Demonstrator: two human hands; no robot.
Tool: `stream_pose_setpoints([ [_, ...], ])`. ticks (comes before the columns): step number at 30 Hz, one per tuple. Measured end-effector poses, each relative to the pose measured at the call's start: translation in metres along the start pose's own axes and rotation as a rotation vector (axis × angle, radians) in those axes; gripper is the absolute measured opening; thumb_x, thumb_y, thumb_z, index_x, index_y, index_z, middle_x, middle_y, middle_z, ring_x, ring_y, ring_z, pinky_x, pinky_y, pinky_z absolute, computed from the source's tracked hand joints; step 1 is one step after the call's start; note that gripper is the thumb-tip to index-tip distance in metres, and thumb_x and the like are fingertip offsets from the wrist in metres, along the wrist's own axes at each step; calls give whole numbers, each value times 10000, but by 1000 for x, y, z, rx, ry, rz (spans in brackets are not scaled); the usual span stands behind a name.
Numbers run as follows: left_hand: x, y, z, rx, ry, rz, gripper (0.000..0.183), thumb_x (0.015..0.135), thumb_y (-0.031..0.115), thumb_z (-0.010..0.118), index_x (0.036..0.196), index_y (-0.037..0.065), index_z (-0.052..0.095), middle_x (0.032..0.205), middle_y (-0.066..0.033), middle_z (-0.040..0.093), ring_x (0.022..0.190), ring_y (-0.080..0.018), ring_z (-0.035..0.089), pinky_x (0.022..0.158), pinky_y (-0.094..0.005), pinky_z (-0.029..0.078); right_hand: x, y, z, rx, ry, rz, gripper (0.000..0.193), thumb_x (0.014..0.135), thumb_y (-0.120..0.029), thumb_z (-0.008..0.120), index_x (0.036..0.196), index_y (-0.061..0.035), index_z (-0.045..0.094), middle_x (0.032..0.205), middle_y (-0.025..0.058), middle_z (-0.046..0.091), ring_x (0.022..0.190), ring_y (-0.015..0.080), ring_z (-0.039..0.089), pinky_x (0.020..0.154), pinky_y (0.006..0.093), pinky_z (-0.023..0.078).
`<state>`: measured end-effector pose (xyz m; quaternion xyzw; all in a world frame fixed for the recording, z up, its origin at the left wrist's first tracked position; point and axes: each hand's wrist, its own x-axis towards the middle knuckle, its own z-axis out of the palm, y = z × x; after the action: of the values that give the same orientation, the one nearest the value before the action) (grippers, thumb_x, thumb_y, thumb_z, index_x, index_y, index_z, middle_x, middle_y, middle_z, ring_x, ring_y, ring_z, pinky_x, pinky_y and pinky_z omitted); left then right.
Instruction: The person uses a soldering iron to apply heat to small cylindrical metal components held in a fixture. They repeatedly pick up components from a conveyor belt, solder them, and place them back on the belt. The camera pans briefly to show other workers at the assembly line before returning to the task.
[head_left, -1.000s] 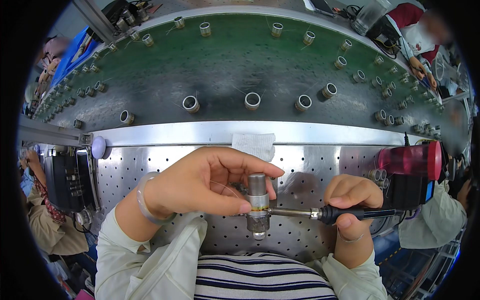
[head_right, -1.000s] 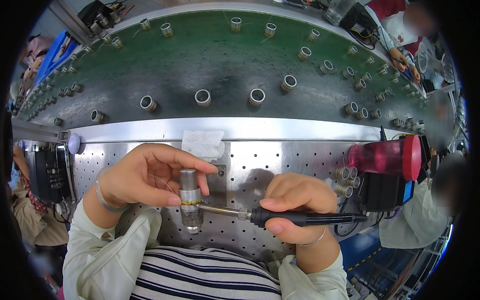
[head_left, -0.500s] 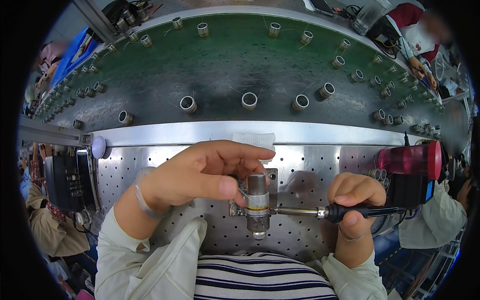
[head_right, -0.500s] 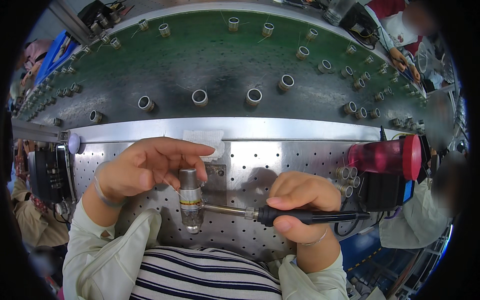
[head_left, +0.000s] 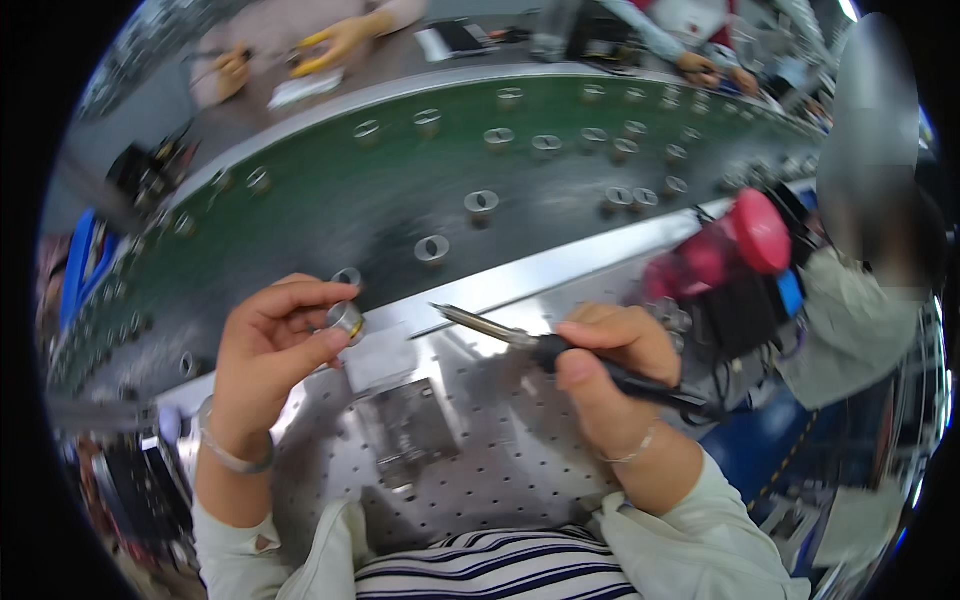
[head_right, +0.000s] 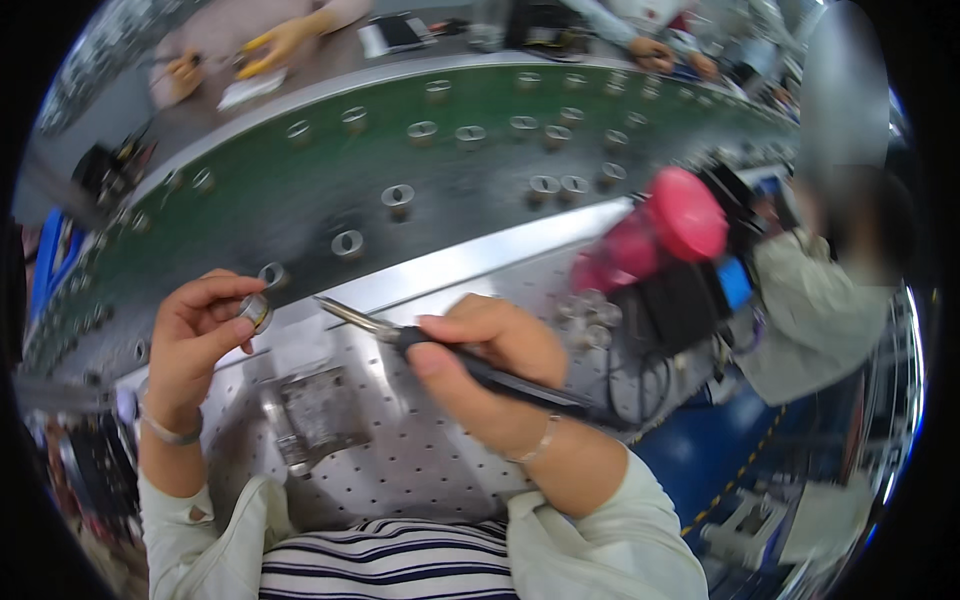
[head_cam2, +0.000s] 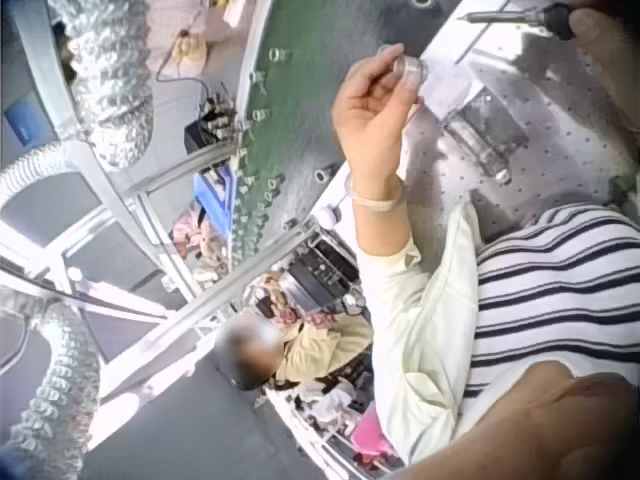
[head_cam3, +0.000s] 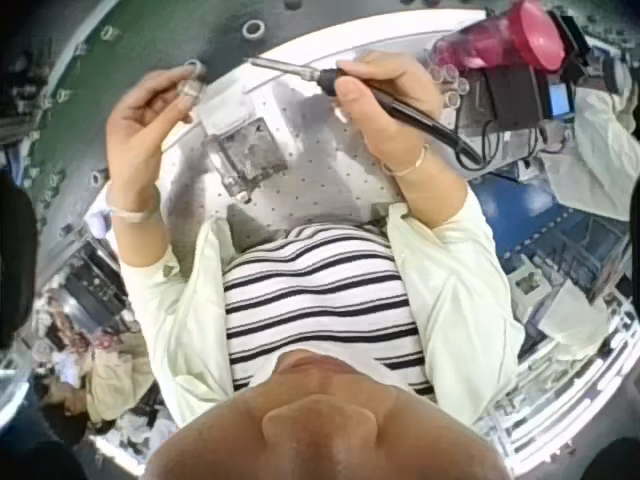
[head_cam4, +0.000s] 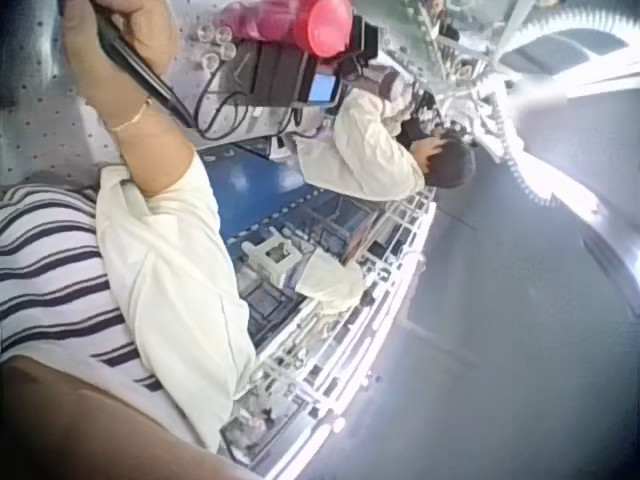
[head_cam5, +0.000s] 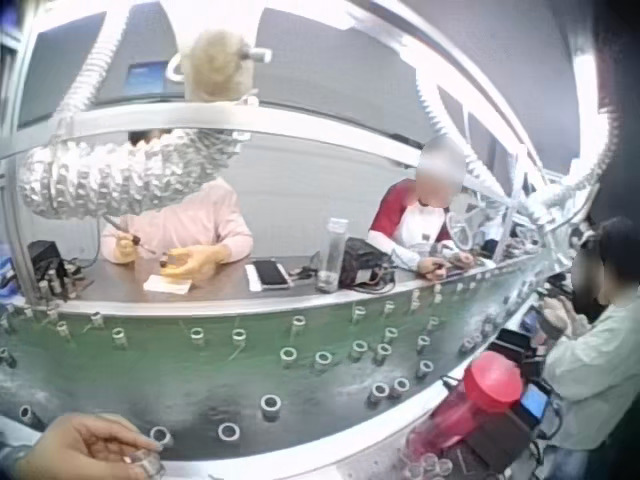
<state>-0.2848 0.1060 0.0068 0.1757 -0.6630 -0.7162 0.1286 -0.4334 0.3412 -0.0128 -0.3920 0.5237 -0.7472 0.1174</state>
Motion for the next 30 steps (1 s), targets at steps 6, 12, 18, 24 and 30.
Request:
stream_pose_setpoints([
  [6,82,-3,71,726,-495,239,303,690,73,782,960,45,647,898,-48,558,731,-114,560,608,-237,477,3,-25,-25,-246,-43,-461,288,730,-13,743,985,22,612,737,104,609,598,223,582,553,306,448],
  [12,122,-40,141,773,-703,158,391,664,133,770,993,-2,607,960,-139,565,808,-196,646,673,-297,527,2,-25,-35,-185,93,-451,257,796,-35,702,1016,28,585,828,111,621,684,223,592,625,318,464],
  [18,121,-2,100,521,-589,48,551,788,93,743,1278,17,502,1165,-118,564,990,-175,621,789,-281,531,0,-18,-29,-202,217,-385,276,858,-210,672,958,-1,523,744,79,533,645,170,500,587,279,392],
  [24,70,51,-27,667,-57,141,307,806,62,687,1107,27,635,1118,-51,611,969,-113,578,794,-265,502,-1,-18,-9,-147,191,-276,300,880,-264,642,931,4,517,704,60,494,615,127,443,544,241,333],
  [30,20,-6,-46,1156,57,384,363,701,77,758,1050,80,659,1030,-65,585,885,-183,586,730,-282,487,1,-1,0,-36,96,-95,185,811,-58,697,916,32,573,768,97,587,640,148,540,599,250,425],
])
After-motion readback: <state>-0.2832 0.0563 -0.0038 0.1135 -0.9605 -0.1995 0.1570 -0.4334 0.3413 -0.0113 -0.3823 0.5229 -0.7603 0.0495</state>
